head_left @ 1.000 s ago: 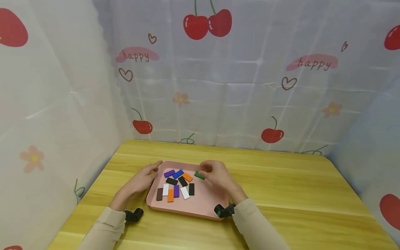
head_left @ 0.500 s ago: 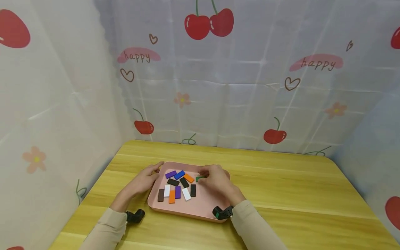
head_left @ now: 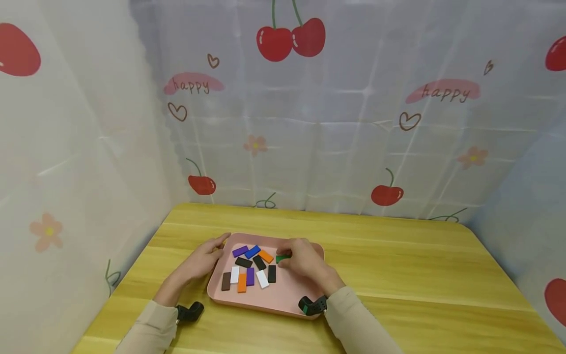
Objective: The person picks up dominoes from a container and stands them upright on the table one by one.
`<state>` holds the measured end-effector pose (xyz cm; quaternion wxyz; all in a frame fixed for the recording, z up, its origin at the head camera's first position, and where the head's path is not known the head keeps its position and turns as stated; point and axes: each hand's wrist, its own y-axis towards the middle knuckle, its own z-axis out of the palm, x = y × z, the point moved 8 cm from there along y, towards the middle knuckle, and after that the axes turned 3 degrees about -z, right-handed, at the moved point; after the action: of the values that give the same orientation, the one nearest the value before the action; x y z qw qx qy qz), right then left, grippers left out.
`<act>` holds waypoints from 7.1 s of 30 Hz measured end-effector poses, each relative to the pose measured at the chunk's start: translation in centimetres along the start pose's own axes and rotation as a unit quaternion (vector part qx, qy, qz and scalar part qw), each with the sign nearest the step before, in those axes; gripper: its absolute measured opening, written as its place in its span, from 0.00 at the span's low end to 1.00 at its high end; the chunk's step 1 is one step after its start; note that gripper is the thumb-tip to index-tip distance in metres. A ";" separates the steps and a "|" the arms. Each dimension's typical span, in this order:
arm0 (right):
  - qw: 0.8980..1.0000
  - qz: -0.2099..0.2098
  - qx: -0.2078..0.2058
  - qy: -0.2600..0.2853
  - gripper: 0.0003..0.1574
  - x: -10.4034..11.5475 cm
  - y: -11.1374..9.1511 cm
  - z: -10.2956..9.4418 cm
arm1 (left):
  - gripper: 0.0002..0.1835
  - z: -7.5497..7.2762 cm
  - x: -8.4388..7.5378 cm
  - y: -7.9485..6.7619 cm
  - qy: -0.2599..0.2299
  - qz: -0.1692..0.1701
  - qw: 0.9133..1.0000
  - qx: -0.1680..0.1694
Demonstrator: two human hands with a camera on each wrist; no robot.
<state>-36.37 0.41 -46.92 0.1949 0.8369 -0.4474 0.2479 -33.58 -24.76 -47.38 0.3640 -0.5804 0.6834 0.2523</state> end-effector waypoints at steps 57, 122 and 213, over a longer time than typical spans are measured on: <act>0.995 -0.036 -0.027 0.087 0.15 0.1 -3.5 -5.2 | 0.30 0.5 1.2 -0.4 -0.008 -0.027 1.000 0.004; 0.967 0.072 -0.158 0.184 0.18 -13.8 -8.9 -7.7 | 0.29 0.4 0.5 -0.3 0.012 0.009 1.000 0.007; 0.973 0.007 -0.096 0.209 0.29 -3.2 -5.8 -8.9 | 0.30 0.5 0.8 -0.2 0.026 0.019 0.999 0.017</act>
<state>-35.15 10.42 -42.25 0.3614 0.7405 -0.4245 0.3752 -33.36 -24.92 -48.30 0.3504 -0.5673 0.7080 0.2326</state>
